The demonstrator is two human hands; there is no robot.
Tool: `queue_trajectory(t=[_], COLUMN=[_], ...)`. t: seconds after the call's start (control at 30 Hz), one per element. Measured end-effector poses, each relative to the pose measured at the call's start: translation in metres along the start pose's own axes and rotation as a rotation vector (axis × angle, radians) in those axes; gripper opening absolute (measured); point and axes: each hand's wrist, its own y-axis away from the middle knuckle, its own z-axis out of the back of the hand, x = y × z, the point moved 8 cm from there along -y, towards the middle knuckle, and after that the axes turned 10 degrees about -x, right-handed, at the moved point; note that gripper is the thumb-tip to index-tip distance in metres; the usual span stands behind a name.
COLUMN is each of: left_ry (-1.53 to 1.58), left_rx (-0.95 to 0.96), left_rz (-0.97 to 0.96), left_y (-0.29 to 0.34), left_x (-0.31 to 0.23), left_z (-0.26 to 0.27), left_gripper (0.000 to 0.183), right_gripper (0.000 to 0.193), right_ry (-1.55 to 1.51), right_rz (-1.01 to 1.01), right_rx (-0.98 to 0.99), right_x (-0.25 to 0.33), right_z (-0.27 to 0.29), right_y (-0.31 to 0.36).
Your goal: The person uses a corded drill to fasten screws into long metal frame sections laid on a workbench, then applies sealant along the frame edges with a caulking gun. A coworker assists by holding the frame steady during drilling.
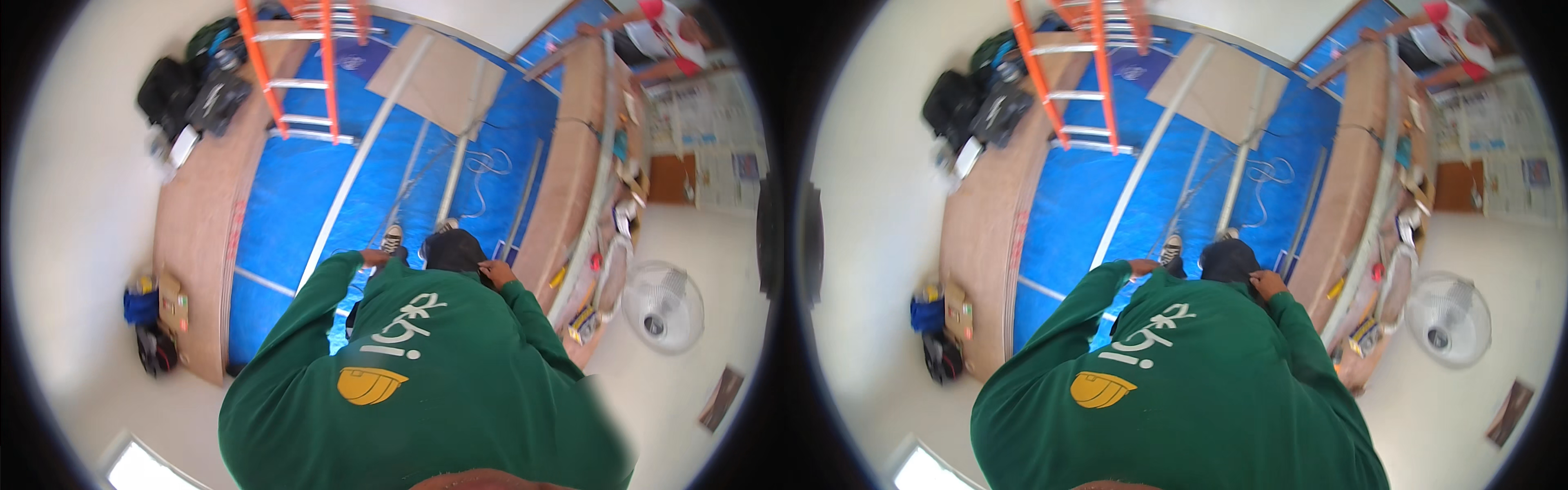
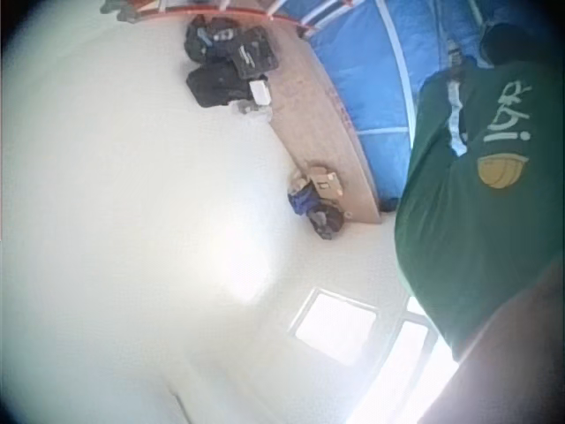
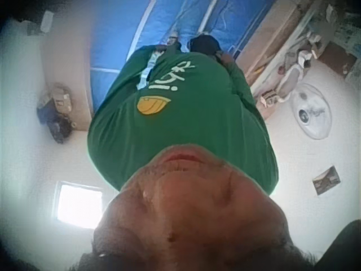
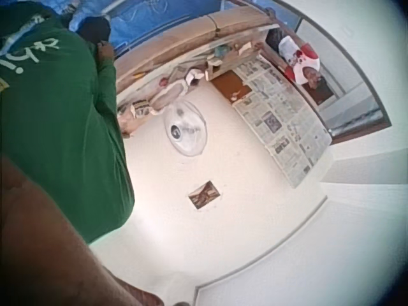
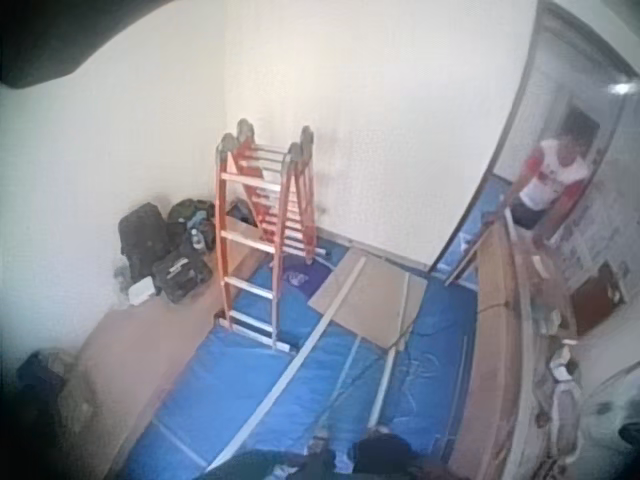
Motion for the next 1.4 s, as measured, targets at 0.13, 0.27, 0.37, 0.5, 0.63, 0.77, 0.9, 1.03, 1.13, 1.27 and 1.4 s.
queue_trajectory(t=[0.13, 0.27, 0.37, 0.5, 0.63, 0.77, 0.9, 1.03, 1.13, 1.27, 1.4], left_ry=[0.478, 0.382, 0.172, -0.111, 0.534, 0.701, 0.354, 1.151, 1.531, 1.756, 1.966], left_rx=[0.098, 0.050, 0.008, -0.050, -0.147, -0.190, -0.572, -0.706, -0.839, -0.983, -1.068], left_rz=[0.343, 0.251, 0.105, 0.000, 0.120, 0.186, 0.118, 0.324, 0.255, 0.178, 0.101], left_y=[-0.016, 0.029, 0.026, -0.005, 0.017, 0.047, 0.103, 0.122, 0.147, 0.170, 0.182], left_x=[0.025, -0.005, -0.007, 0.031, 0.055, 0.106, 0.189, 0.225, 0.240, 0.273, 0.297], left_z=[-0.046, -0.033, -0.043, -0.047, -0.067, -0.035, 0.024, 0.093, 0.151, 0.264, 0.384], left_gripper=[0.085, 0.090, 0.092, 0.088, 0.083, 0.072, 0.071, 0.072, 0.076, 0.087, 0.106], right_gripper=[0.046, 0.045, 0.047, 0.046, 0.048, 0.042, 0.039, 0.037, 0.036, 0.035, 0.033], right_ry=[0.082, -0.180, 0.013, -0.068, -0.239, -0.343, -0.097, 0.027, 0.024, -0.198, -0.293], right_rz=[0.577, 0.431, 0.320, 0.030, -0.456, -0.570, -0.146, 0.101, 0.175, -0.218, -0.259], right_rx=[-0.382, -0.276, 0.068, 0.311, 0.047, -0.035, 0.110, 0.118, 0.125, 0.122, 0.088], right_x=[-0.024, -0.086, -0.094, -0.077, -0.112, -0.100, -0.008, 0.084, 0.172, 0.275, 0.384], right_z=[-0.009, -0.042, -0.042, 0.030, 0.093, 0.077, 0.017, -0.016, -0.020, -0.033, -0.047], right_y=[0.033, -0.016, -0.045, -0.038, -0.054, -0.081, -0.119, -0.176, -0.237, -0.332, -0.456])
